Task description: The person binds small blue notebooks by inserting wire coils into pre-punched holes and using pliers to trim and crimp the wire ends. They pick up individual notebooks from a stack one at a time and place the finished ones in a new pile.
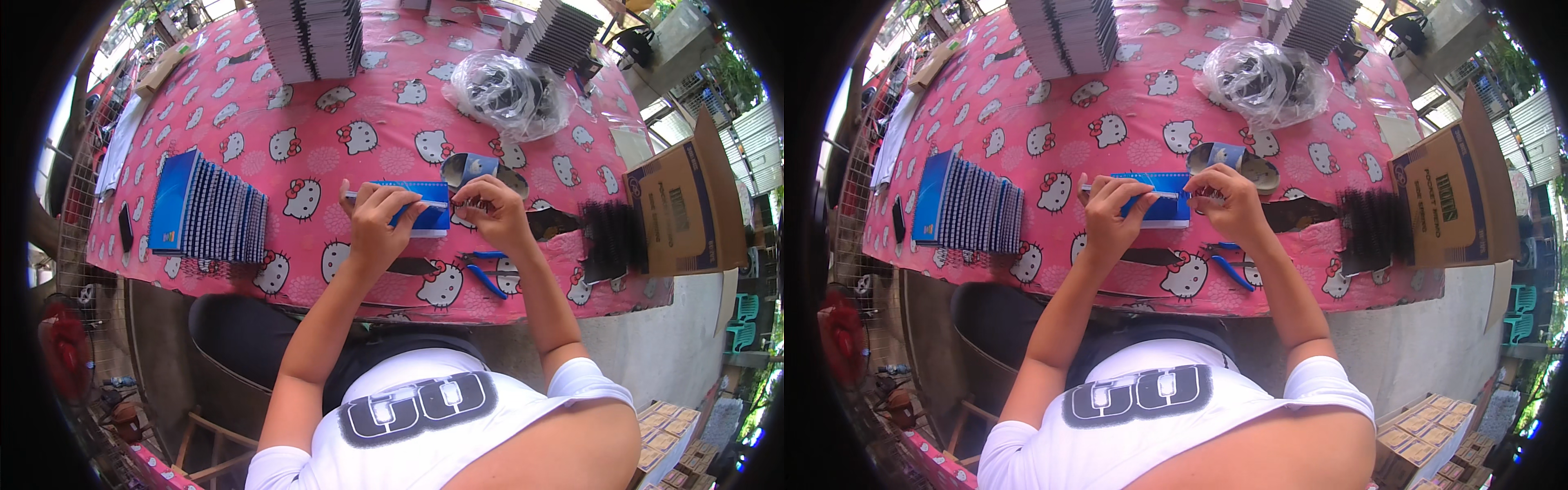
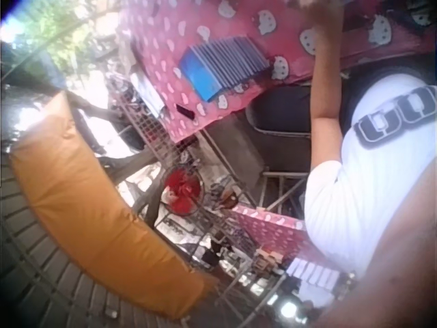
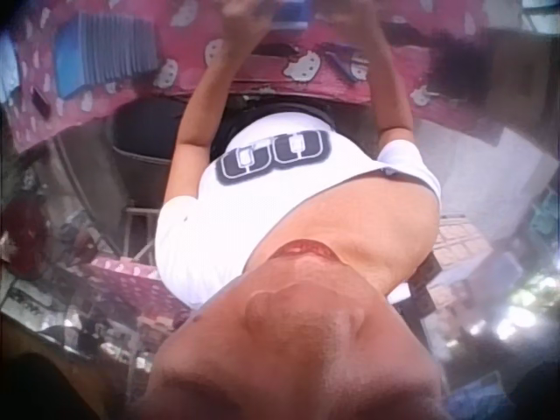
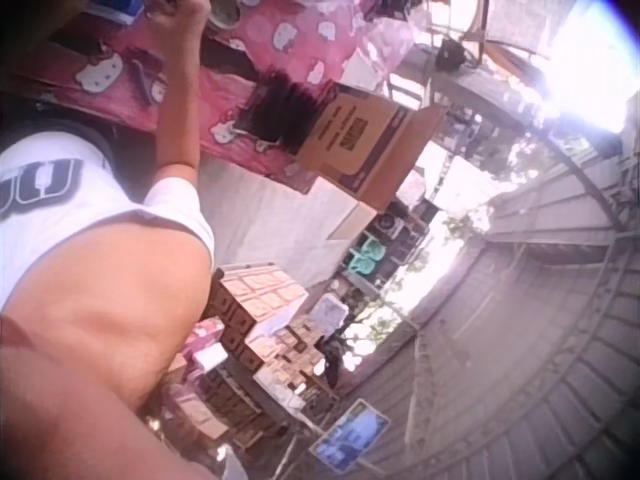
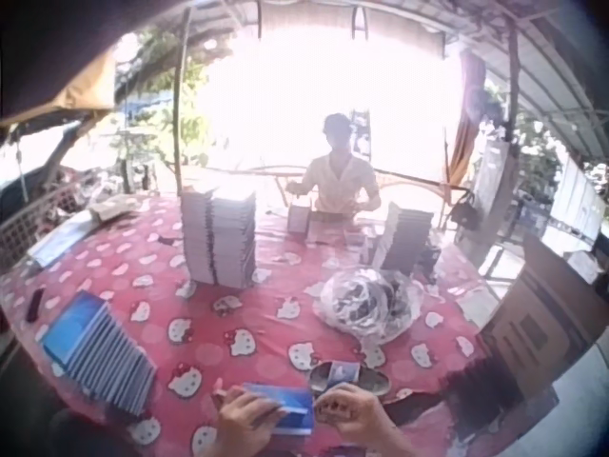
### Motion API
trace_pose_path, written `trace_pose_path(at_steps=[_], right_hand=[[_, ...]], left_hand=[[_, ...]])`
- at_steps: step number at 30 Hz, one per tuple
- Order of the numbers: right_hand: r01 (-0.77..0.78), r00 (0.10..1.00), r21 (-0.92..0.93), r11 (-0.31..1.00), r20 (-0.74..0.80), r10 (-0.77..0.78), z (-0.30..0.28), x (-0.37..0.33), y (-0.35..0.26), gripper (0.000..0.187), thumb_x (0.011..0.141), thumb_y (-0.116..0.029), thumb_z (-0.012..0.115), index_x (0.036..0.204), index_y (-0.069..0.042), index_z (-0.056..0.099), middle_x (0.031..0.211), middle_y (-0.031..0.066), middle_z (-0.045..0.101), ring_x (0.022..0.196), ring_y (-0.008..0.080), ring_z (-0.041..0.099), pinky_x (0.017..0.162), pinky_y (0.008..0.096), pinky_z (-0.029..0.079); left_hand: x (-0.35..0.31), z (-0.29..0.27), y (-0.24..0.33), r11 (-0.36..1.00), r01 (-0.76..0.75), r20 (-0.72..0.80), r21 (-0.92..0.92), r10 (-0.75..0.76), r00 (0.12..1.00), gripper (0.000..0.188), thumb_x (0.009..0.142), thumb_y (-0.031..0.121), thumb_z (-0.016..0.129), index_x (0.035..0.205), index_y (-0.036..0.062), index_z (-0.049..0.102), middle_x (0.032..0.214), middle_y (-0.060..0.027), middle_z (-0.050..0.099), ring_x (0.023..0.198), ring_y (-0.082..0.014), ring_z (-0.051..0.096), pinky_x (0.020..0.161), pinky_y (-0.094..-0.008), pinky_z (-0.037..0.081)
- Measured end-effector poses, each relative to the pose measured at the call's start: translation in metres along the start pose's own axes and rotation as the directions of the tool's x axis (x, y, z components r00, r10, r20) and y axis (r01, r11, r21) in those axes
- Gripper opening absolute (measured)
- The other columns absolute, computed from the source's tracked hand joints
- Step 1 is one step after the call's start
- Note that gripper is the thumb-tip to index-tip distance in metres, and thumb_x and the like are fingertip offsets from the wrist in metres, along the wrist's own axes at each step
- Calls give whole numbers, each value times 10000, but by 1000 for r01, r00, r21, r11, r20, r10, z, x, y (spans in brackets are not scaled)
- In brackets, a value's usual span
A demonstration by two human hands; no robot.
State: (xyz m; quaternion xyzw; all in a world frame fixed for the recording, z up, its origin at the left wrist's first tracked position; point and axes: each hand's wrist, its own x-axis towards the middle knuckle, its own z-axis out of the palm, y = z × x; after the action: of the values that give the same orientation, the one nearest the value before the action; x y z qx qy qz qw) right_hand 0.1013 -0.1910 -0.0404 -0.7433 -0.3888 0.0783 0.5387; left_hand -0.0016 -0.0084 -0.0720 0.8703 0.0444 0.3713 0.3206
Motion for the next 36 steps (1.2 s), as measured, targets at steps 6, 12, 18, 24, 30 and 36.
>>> trace_pose_path(at_steps=[6, 12, 18, 24, 30, 36], right_hand=[[-462, 867, 119, 879, 271, 419, -12, 8, -7, 111, 860, 2, 640, 966, -26, 659, 855, 27, 592, 763, 83, 549, 639, 237, 436], [147, 988, -408, 901, 110, -111, 8, 3, -6, 125, 869, -135, 652, 935, -46, 595, 806, 96, 577, 699, 267, 608, 585, 371, 476], [145, 989, -394, 907, 97, -115, 15, 5, -7, 186, 848, -166, 677, 979, -69, 587, 862, 85, 569, 719, 281, 617, 591, 393, 478], [125, 992, -404, 906, 31, -123, 24, 9, -21, 148, 824, -158, 696, 893, -58, 612, 845, 88, 581, 750, 288, 617, 599, 391, 477], [187, 976, -473, 861, -10, -217, 34, 9, -20, 102, 809, -106, 684, 821, -35, 611, 796, 99, 578, 758, 283, 617, 620, 392, 479], [55, 998, -412, 909, 58, -35, 22, 11, -8, 61, 812, -68, 661, 848, -31, 627, 850, 117, 617, 812, 324, 620, 670, 434, 481]], left_hand=[[-1, -2, 6, 997, -30, -23, 73, 31, 999, 141, 791, 242, 760, 898, 151, 748, 820, 22, 685, 804, -150, 580, 988, -399, 277], [-1, 0, 3, 999, 2, -99, 54, 3, 995, 197, 769, 257, 772, 898, 137, 683, 848, 21, 682, 856, -158, 604, 984, -394, 278], [-3, -1, 0, 998, -37, -61, 43, 40, 997, 172, 756, 190, 777, 858, 144, 646, 861, 29, 680, 887, -156, 615, 978, -394, 281], [-6, -2, -1, 999, -37, -51, 13, 37, 998, 156, 748, 104, 739, 854, 153, 637, 870, 35, 673, 899, -165, 596, 986, -440, 254], [-7, -1, -3, 999, -36, -47, 6, 36, 998, 162, 739, 93, 741, 851, 152, 640, 854, 29, 671, 880, -167, 596, 987, -430, 261], [-8, -3, -3, 998, -63, -48, -14, 62, 997, 168, 723, 71, 769, 829, 150, 665, 827, 35, 687, 831, -154, 621, 1012, -401, 286]])
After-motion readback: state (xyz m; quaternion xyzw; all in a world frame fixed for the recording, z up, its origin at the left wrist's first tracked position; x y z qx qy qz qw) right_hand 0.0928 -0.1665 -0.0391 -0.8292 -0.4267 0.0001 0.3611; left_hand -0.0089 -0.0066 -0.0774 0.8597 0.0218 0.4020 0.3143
